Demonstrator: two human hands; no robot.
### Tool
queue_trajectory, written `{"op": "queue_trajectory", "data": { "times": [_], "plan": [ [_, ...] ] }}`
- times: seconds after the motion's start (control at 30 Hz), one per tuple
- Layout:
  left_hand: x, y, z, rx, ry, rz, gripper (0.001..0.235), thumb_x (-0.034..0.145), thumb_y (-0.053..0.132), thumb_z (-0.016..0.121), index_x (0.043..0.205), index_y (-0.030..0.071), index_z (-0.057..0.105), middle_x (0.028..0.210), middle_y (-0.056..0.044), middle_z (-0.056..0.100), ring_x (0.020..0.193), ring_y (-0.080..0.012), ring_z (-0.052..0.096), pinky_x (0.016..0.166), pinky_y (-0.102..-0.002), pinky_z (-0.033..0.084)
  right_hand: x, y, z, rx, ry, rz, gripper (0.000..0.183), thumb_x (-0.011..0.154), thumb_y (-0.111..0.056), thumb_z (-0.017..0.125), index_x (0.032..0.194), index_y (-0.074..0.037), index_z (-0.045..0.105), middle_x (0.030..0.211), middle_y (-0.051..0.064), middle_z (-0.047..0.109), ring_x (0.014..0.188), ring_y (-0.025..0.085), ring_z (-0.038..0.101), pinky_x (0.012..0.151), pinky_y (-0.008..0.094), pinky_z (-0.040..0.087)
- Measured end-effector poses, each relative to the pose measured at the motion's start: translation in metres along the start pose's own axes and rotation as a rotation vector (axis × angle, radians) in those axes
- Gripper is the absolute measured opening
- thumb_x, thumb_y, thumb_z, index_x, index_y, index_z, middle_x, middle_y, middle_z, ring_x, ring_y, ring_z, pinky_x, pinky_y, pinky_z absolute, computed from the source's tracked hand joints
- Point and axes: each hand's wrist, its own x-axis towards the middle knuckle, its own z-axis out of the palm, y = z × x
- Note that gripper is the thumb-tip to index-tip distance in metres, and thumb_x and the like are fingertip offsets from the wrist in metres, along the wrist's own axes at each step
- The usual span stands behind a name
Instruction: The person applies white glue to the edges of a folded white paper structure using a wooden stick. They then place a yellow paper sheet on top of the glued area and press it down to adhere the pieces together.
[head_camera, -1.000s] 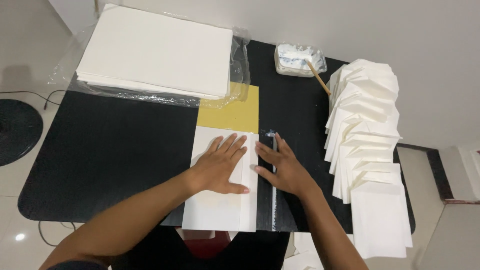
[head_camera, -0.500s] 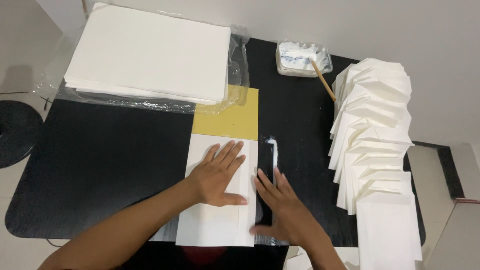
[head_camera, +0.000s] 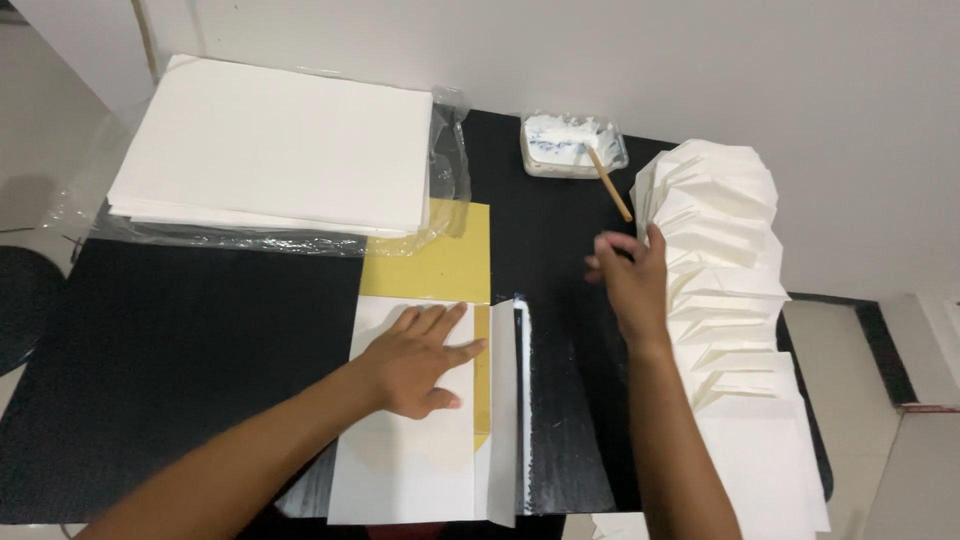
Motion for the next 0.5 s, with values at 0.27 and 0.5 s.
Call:
{"op": "queue_trajectory", "data": {
  "times": [0.27,0.5],
  "plan": [
    [0.030,-0.021,0.020,-0.021,0.071,0.254,0.082,0.096,0.049,0.058,0.164,0.020,0.022,0.172,-0.019,0.001,0.160,-0.0354,-0.001,0.123,-0.055,0.005,0.060,-0.002,0.024,-0.383,0.069,-0.564,0.037,0.108,-0.017,0.060,0.139,0.002,0.057,0.104,0.016,0.067,0.080,0.021,0.070,0.067,0.032,0.057],
    [0.027,-0.026,0.013,-0.178,0.002,0.350,0.071,0.097,0.040,0.049,0.163,0.029,0.028,0.172,-0.015,-0.014,0.158,-0.0343,-0.018,0.119,-0.061,-0.007,0.054,-0.059,0.021,-0.467,0.163,-0.491,0.028,0.110,-0.018,0.043,0.119,0.000,0.062,0.097,0.008,0.066,0.083,0.017,0.067,0.077,0.031,0.055]
  ]
}}
